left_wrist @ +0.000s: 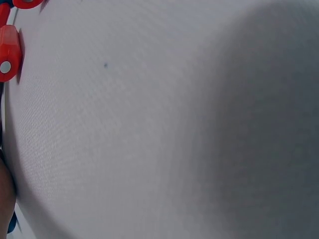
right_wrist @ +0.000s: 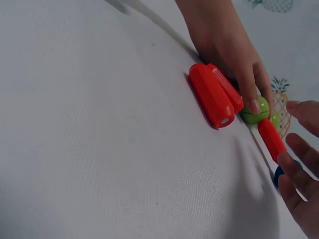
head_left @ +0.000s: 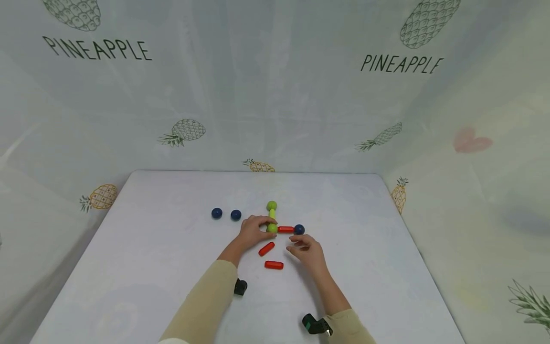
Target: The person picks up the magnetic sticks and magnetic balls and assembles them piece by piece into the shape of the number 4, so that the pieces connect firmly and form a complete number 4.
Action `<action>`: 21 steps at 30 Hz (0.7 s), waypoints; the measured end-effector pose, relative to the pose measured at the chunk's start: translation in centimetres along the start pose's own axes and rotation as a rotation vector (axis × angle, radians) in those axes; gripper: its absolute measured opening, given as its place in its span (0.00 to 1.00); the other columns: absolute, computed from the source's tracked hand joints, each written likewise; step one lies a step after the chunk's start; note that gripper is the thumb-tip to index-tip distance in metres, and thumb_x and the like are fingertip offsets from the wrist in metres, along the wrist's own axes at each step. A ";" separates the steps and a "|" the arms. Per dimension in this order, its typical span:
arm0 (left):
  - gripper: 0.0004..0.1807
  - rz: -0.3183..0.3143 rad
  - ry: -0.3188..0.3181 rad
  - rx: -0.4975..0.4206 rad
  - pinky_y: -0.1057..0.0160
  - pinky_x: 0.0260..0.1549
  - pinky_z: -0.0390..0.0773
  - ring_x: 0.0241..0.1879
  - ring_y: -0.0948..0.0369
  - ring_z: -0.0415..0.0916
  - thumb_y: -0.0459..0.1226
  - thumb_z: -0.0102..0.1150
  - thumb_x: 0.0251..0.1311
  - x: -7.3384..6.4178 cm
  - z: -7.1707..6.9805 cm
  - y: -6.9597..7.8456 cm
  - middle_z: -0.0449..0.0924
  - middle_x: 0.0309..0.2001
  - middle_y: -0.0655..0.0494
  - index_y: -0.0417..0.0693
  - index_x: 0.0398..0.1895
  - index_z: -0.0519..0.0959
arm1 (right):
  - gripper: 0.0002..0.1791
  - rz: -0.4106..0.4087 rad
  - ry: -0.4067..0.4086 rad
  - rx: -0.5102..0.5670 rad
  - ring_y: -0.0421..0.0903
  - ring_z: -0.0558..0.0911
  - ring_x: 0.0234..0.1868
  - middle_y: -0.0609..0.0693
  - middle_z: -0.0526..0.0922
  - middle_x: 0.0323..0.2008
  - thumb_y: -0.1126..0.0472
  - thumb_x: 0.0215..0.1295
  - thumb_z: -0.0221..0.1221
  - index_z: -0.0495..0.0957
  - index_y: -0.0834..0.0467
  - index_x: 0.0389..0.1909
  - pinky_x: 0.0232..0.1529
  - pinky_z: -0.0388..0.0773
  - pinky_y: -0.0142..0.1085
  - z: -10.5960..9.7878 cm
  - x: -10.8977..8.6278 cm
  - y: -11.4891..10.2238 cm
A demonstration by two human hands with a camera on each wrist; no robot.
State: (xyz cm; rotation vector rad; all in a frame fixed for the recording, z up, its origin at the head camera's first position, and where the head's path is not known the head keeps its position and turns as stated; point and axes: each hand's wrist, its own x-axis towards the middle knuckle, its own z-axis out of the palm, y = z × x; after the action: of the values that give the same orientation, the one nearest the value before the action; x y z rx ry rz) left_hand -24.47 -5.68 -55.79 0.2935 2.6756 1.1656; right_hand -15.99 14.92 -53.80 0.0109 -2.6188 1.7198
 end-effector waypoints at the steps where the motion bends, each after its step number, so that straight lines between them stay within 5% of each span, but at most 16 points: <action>1: 0.19 -0.002 -0.001 -0.001 0.52 0.49 0.68 0.52 0.56 0.64 0.49 0.72 0.52 0.0 0.0 0.0 0.76 0.51 0.63 0.69 0.50 0.82 | 0.15 0.001 -0.002 0.005 0.49 0.79 0.44 0.49 0.82 0.41 0.62 0.56 0.70 0.84 0.59 0.45 0.45 0.76 0.39 0.0 -0.1 -0.1; 21: 0.19 0.033 -0.005 0.015 0.53 0.48 0.63 0.49 0.57 0.65 0.49 0.72 0.53 -0.2 -0.3 0.4 0.78 0.47 0.65 0.66 0.49 0.82 | 0.13 -0.005 -0.110 -0.031 0.45 0.77 0.38 0.47 0.81 0.35 0.61 0.56 0.71 0.84 0.57 0.42 0.40 0.76 0.34 1.5 -1.0 -0.8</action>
State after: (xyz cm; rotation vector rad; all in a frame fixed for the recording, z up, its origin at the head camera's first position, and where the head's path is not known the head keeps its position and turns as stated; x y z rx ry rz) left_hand -24.34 -5.70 -55.31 0.3431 2.6862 1.1536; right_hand -15.02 13.22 -53.70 0.1141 -2.7192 1.7249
